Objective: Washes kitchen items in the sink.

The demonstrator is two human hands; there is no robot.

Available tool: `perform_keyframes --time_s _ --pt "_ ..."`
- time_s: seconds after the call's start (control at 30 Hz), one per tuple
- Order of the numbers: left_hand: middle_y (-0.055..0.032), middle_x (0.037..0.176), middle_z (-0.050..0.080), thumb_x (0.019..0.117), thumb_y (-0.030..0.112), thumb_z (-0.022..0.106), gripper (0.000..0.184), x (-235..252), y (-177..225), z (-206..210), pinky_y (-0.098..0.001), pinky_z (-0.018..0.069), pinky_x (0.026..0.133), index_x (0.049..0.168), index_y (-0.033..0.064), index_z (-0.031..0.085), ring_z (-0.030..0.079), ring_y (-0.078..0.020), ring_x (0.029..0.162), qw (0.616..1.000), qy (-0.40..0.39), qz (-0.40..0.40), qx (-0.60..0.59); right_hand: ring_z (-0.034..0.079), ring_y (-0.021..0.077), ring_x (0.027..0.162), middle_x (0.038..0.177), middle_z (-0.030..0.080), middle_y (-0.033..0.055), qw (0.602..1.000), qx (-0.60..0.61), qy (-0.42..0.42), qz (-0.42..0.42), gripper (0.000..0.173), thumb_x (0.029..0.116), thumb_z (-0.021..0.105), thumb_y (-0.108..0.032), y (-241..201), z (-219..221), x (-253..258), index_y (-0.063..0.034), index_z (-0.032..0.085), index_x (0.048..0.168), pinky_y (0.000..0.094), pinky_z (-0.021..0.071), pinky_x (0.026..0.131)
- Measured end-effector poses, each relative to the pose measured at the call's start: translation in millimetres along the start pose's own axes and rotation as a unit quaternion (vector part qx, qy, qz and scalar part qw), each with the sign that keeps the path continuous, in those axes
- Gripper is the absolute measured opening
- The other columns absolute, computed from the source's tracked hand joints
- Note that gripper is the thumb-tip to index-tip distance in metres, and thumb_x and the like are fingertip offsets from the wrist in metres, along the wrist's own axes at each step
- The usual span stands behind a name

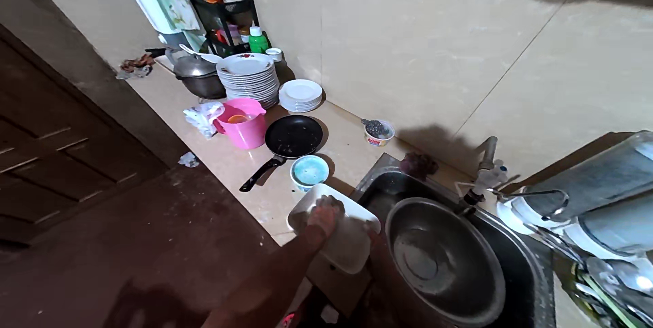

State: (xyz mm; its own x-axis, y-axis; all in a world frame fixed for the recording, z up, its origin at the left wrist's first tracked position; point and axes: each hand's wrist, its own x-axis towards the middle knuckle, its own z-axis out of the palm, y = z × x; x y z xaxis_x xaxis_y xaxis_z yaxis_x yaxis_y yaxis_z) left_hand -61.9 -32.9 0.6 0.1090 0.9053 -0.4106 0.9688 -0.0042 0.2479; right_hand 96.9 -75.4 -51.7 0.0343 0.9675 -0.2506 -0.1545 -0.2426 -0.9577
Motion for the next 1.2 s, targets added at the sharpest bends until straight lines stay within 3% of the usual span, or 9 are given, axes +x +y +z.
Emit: perform_keyframes --time_s 0.07,0.23,0.4,0.53,0.7,0.77,0.87,1.0,1.2 --pt "-0.0258 0.165 0.027 0.1052 0.022 0.054 0.047 -9 20 7 -0.0627 0.0353 0.115 0.145 -0.0029 0.051 0.026 -0.0495 0.151 0.999 -0.013 0.028 0.017 0.058 0.0266 0.122 0.141 0.051 0.0267 0.999 0.01 0.034 -0.014 0.053 0.1036 0.048 -0.005 3 13 -11 0.0051 0.031 0.153 0.0397 0.0479 0.104" --pt "-0.025 0.148 0.05 0.1028 0.008 0.053 0.031 -21 23 34 -0.0515 0.0334 0.12 0.129 -0.0032 0.064 0.042 -0.0421 0.143 0.986 0.018 0.163 -0.022 0.059 0.0237 0.121 0.138 0.053 0.0269 0.998 -0.009 0.022 -0.065 0.055 0.1014 0.048 -0.008 20 16 -23 0.0086 0.03 0.151 0.0367 0.0491 0.104" --pt "-0.0254 0.16 0.036 0.1085 0.007 0.04 0.043 -11 12 7 -0.0561 0.0435 0.111 0.151 0.0007 0.044 0.04 -0.0466 0.144 1.0 0.012 0.004 -0.014 0.057 0.0282 0.126 0.14 0.052 0.031 0.994 -0.078 0.001 -0.079 0.054 0.1012 0.047 -0.004 16 7 -28 0.0122 0.032 0.15 0.0389 0.0456 0.108" --pt "-0.0248 0.166 0.022 0.1068 0.003 0.041 0.047 7 -2 1 -0.056 0.045 0.11 0.154 -0.002 0.037 0.035 -0.0485 0.147 0.994 0.06 -0.085 -0.042 0.06 0.0316 0.119 0.132 0.057 0.0318 0.988 -0.129 -0.013 -0.089 0.057 0.095 0.053 -0.006 19 1 -35 0.012 0.036 0.147 0.0446 0.0494 0.102" --pt "-0.0292 0.158 0.034 0.1081 0.005 0.038 0.049 -3 21 8 -0.0552 0.0493 0.105 0.155 -0.0051 0.031 0.051 -0.0473 0.134 0.999 -0.001 -0.042 -0.028 0.059 0.0321 0.122 0.135 0.056 0.031 0.987 -0.14 -0.016 -0.078 0.057 0.0966 0.052 -0.007 18 0 -35 0.0099 0.036 0.148 0.0455 0.048 0.105" --pt "-0.0268 0.154 0.042 0.1083 0.008 0.041 0.044 -18 28 17 -0.0525 0.0456 0.11 0.15 -0.0055 0.04 0.05 -0.042 0.137 0.999 -0.009 0.01 -0.035 0.06 0.0321 0.121 0.133 0.056 0.0316 0.986 -0.139 -0.01 -0.092 0.057 0.0969 0.053 -0.01 22 2 -34 0.011 0.037 0.147 0.0452 0.0484 0.104" --pt "-0.0274 0.144 0.053 0.1082 0.02 0.045 0.043 -19 16 17 -0.0547 0.0438 0.11 0.141 -0.0065 0.051 0.053 -0.0407 0.135 0.992 0.027 0.022 -0.12 0.061 0.032 0.12 0.131 0.058 0.0326 0.981 -0.152 -0.018 -0.115 0.056 0.0987 0.052 -0.014 25 -1 -33 0.0131 0.038 0.146 0.0444 0.0479 0.105" --pt "-0.0273 0.147 0.051 0.1091 0.019 0.043 0.043 -4 -1 6 -0.0477 0.0435 0.114 0.145 -0.0047 0.048 0.055 -0.0377 0.135 0.921 0.225 -0.087 -0.304 0.061 0.0309 0.121 0.131 0.059 0.0317 0.977 -0.171 -0.038 -0.122 0.052 0.0975 0.051 -0.008 24 -4 -33 0.0136 0.042 0.143 0.0438 0.0472 0.106" --pt "-0.0275 0.144 0.054 0.1064 0.014 0.049 0.04 -7 11 26 -0.0516 0.0432 0.113 0.141 -0.0044 0.054 0.056 -0.0403 0.133 0.979 0.05 0.128 -0.148 0.053 0.0362 0.131 0.14 0.052 0.034 0.97 -0.201 -0.035 -0.135 0.051 0.1007 0.042 -0.009 23 -5 -30 0.0142 0.04 0.146 0.0463 0.0411 0.112"
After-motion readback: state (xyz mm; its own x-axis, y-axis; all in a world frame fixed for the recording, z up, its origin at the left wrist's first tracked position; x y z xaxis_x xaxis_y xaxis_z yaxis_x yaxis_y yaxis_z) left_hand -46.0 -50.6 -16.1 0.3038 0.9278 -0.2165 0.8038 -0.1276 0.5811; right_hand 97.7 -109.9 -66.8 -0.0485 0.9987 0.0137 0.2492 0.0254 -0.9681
